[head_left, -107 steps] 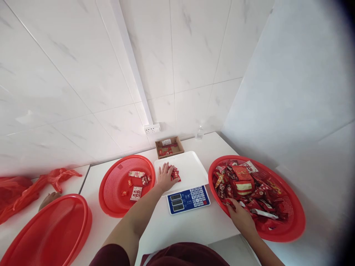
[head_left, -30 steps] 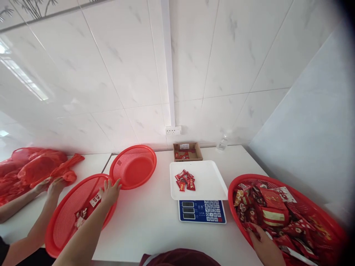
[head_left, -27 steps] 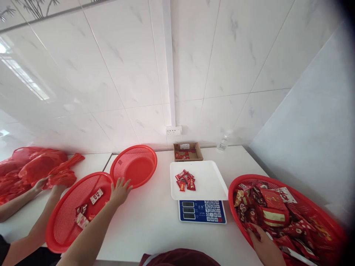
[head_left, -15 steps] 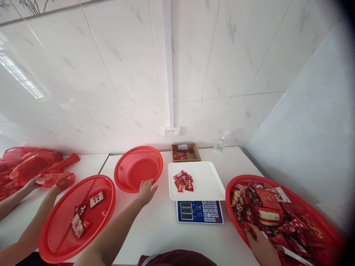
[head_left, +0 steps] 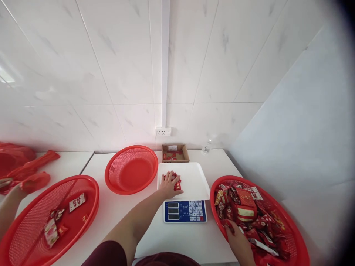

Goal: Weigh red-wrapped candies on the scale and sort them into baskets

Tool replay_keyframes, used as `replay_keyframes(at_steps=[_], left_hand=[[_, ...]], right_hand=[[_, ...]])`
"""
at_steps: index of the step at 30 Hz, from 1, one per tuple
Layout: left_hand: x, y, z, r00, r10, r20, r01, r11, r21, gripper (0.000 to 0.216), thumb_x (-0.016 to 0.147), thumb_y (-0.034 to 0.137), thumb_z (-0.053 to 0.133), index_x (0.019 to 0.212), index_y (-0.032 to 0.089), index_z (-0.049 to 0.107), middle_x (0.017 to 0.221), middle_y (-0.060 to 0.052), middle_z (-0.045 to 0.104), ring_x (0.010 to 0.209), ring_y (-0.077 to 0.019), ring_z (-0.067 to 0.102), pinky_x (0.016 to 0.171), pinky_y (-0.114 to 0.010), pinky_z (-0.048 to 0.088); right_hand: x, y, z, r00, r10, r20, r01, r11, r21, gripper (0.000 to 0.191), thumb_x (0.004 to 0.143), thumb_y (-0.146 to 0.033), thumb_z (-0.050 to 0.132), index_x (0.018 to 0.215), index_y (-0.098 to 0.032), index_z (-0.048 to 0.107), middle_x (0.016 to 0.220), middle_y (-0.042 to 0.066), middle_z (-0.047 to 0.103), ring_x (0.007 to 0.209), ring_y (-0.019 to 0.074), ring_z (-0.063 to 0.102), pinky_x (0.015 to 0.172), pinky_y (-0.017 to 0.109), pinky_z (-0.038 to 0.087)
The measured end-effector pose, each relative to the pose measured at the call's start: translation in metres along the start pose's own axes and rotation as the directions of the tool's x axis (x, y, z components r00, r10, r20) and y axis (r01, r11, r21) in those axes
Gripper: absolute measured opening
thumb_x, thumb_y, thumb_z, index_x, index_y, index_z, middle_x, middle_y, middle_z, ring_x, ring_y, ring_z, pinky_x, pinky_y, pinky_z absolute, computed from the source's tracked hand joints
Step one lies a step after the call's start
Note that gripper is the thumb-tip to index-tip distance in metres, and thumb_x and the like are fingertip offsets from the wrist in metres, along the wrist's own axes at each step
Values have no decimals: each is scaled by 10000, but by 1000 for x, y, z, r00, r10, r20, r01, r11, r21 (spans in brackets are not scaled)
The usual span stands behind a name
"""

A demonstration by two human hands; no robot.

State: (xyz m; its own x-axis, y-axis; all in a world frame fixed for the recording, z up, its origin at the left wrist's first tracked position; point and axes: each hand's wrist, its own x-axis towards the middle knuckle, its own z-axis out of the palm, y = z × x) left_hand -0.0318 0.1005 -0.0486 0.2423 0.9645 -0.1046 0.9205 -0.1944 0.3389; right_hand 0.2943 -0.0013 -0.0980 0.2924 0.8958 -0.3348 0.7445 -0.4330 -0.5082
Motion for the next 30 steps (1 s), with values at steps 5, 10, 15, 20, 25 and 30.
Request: replay_keyframes(at_steps=[5, 10, 15, 20, 25, 30], left_hand=[[10, 2, 2, 994, 56, -91, -57, 998, -14, 511, 767, 563, 504, 1216, 318, 505, 1335, -84, 401, 1211, -315, 344, 996, -493, 276], [20, 2, 2, 995, 30, -96, -38, 996, -77, 307, 774, 442, 548, 1015, 264, 615, 1104, -85, 515, 975, -257, 503, 816, -391, 428], [25, 5, -4, 979, -58, -194, 26, 986, -163, 197, 829, 329, 484, 917, 241, 636, 1020, -51, 544, 882, -180, 556, 725, -290, 448], [10, -22, -36, 917, -192, -349, 121, 969, -216, 255, 873, 373, 415, 978, 249, 612, 1101, -30, 539, 935, -139, 554, 760, -241, 441], [-22, -80, -76, 819, -373, -435, 304, 926, -223, 363, 894, 417, 322, 1072, 221, 571, 1212, -81, 512, 1055, -218, 513, 842, -339, 426], [-26, -84, -74, 836, -375, -400, 355, 926, -125, 459, 871, 467, 351, 1197, 197, 528, 1372, -125, 421, 1314, -335, 254, 1058, -543, 153]], right_hand=[[-2, -2, -4, 1000, 8, 21, -8, 1000, 13, 498, 750, -442, 354, 1105, -171, 573, 1010, 127, 684, 960, 265, 617, 796, 336, 454], [-5, -6, -7, 1000, 23, 14, -23, 1000, -3, 488, 752, -433, 347, 1105, -183, 574, 1059, 117, 672, 968, 264, 615, 809, 338, 456], [-6, -9, -9, 999, 26, 20, -26, 1000, 0, 463, 754, -424, 356, 1085, -189, 578, 1051, 111, 676, 974, 251, 617, 799, 320, 462], [-6, -9, -10, 1000, 14, 27, -14, 1000, -11, 488, 752, -442, 361, 1102, -174, 571, 1057, 123, 669, 958, 253, 622, 789, 322, 460], [-5, -9, -9, 999, 7, 40, -7, 1000, 9, 496, 749, -437, 346, 1106, -173, 569, 1016, 121, 682, 938, 261, 627, 781, 338, 468], [-2, -6, -8, 999, -16, 36, 15, 1000, 9, 511, 735, -436, 353, 1108, -162, 569, 1034, 136, 674, 933, 277, 625, 781, 355, 469]])
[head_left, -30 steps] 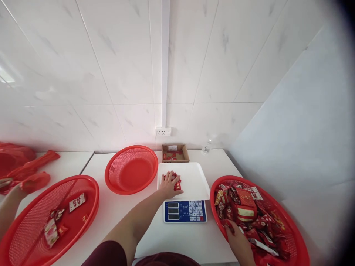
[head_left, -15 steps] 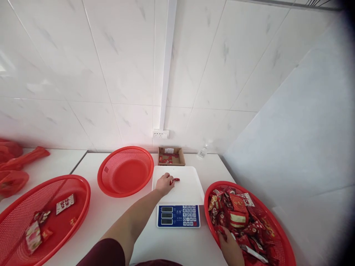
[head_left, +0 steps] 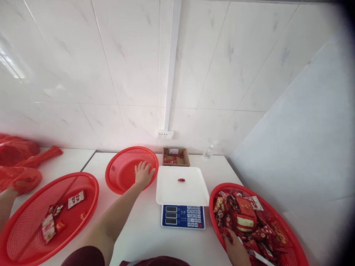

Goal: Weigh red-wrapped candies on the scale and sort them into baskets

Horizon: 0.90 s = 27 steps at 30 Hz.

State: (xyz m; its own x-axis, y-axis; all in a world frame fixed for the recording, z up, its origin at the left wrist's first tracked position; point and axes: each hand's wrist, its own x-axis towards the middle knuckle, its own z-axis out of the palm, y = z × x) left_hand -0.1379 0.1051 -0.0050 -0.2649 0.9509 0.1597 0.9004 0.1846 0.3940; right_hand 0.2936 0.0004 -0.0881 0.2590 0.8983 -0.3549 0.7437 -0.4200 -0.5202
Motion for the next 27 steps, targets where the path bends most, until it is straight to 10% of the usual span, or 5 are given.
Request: replay_keyframes(at_steps=[5, 8, 11, 19, 27], left_hand=[[-16, 66, 47, 870, 412, 270, -386, 911, -146, 370, 833, 330, 461, 1191, 287, 543, 1454, -32, 333, 1326, -239, 284, 1094, -413, 199], [-25, 98, 72, 791, 482, 377, -409, 874, -262, 346, 791, 251, 504, 1127, 265, 586, 1449, -47, 340, 1329, -274, 275, 1079, -476, 220], [-28, 109, 80, 811, 446, 379, -359, 890, -280, 304, 802, 201, 462, 1060, 203, 623, 1270, -103, 534, 1215, -258, 438, 1024, -438, 334], [-26, 38, 29, 984, 118, 136, -88, 975, -206, 372, 871, 224, 341, 1192, 165, 518, 1350, -128, 430, 1253, -231, 394, 1046, -402, 325], [-83, -6, 1, 995, -69, 75, 86, 963, -256, 285, 798, 276, 486, 1057, 223, 593, 1307, -92, 496, 1260, -303, 383, 1013, -461, 360]], right_hand=[[0, 0, 0, 1000, -13, -28, 13, 1000, 11, 459, 734, -434, 365, 1048, -192, 596, 1015, 114, 686, 951, 261, 625, 780, 333, 474], [-2, -3, -1, 999, -13, -49, 14, 1000, 17, 447, 732, -418, 366, 1039, -194, 601, 1014, 106, 690, 946, 251, 628, 781, 321, 476], [-4, -4, -2, 999, -22, -32, 23, 1000, 12, 487, 734, -419, 350, 1075, -164, 588, 1058, 123, 674, 968, 258, 620, 812, 328, 467], [1, 3, 2, 999, -28, -15, 29, 999, 30, 510, 731, -446, 346, 1088, -169, 581, 1053, 129, 672, 972, 262, 618, 812, 336, 465], [0, -18, -19, 995, 2, -101, 14, 987, 157, 503, 696, -516, 411, 986, -153, 603, 1044, 147, 666, 998, 285, 596, 850, 355, 452]])
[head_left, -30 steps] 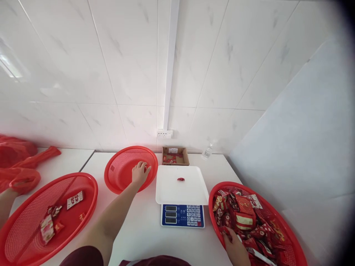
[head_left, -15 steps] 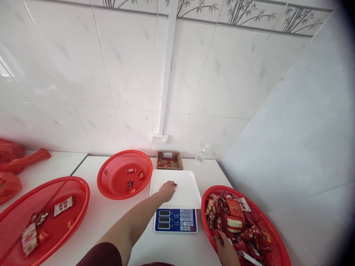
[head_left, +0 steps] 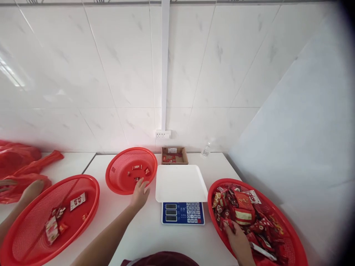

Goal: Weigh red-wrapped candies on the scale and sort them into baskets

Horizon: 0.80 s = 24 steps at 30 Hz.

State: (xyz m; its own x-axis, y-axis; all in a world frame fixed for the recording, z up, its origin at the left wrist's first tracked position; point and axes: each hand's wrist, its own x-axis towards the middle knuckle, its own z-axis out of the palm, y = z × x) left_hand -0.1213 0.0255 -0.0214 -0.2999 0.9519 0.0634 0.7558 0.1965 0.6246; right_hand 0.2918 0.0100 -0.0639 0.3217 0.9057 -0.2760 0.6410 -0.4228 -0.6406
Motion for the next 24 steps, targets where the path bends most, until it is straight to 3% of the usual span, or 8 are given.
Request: replay_keyframes(at_steps=[2, 4, 7, 9, 11, 15, 19, 24], left_hand=[[-19, 21, 10, 991, 37, 132, -11, 981, -193, 277, 794, 308, 497, 1042, 235, 598, 1178, -85, 587, 1152, -262, 499, 980, -434, 400], [-36, 51, 23, 926, 35, 375, 134, 900, -415, 339, 775, 361, 545, 1089, 236, 575, 1101, -81, 616, 1042, -234, 567, 907, -403, 456], [-52, 96, 44, 707, 93, 701, 508, 623, -595, 442, 756, 433, 594, 1158, 264, 521, 1141, -65, 580, 999, -199, 582, 839, -367, 492], [-56, 114, 58, 555, 120, 823, 722, 422, -549, 391, 759, 464, 595, 1079, 244, 547, 1037, -46, 608, 882, -175, 614, 798, -367, 503], [-57, 121, 70, 473, 72, 878, 848, 233, -476, 290, 795, 443, 565, 950, 197, 571, 876, -26, 628, 732, -137, 619, 773, -347, 504], [-52, 117, 81, 427, 14, 904, 902, -68, -426, 223, 878, 345, 470, 856, 150, 575, 796, -39, 643, 684, -119, 622, 750, -282, 503], [-37, 114, 75, 420, 25, 907, 903, -108, -415, 188, 875, 290, 482, 879, 132, 584, 785, -60, 650, 653, -144, 632, 640, -277, 523], [-3, 112, 56, 533, -158, 831, 801, -223, -556, 127, 885, 209, 451, 836, 129, 537, 858, -97, 649, 779, -165, 657, 696, -275, 549]], right_hand=[[-9, -27, -5, 998, -64, 8, 63, 994, 90, 513, 699, -534, 432, 1000, -150, 592, 1076, 141, 653, 1018, 282, 580, 881, 357, 434], [-22, -62, -5, 967, -220, 126, 192, 960, 204, 470, 724, -528, 446, 992, -173, 599, 1054, 100, 664, 1005, 257, 580, 864, 331, 441], [-41, -113, 7, 828, -386, 407, 273, 911, 310, 345, 757, -433, 470, 940, -184, 626, 881, 40, 691, 853, 228, 613, 769, 336, 475], [-51, -136, 18, 750, -442, 492, 294, 889, 350, 282, 754, -358, 495, 920, -176, 634, 861, 34, 687, 848, 219, 610, 773, 343, 473], [-56, -147, 28, 773, -428, 469, 299, 897, 326, 248, 747, -285, 497, 909, -153, 631, 887, 60, 680, 856, 215, 608, 794, 355, 468], [-61, -149, 34, 800, -428, 421, 280, 886, 370, 533, 715, -225, 548, 1239, -154, 483, 1189, 100, 592, 1066, 203, 553, 948, 368, 403], [-57, -141, 29, 758, -526, 387, 332, 821, 465, 614, 717, -259, 574, 1309, -192, 430, 1342, 87, 479, 1214, 206, 450, 996, 362, 375], [-19, -89, 4, 921, -371, 116, 325, 899, 295, 473, 761, -289, 514, 1222, -184, 519, 1261, 104, 540, 1166, 224, 490, 971, 384, 391]])
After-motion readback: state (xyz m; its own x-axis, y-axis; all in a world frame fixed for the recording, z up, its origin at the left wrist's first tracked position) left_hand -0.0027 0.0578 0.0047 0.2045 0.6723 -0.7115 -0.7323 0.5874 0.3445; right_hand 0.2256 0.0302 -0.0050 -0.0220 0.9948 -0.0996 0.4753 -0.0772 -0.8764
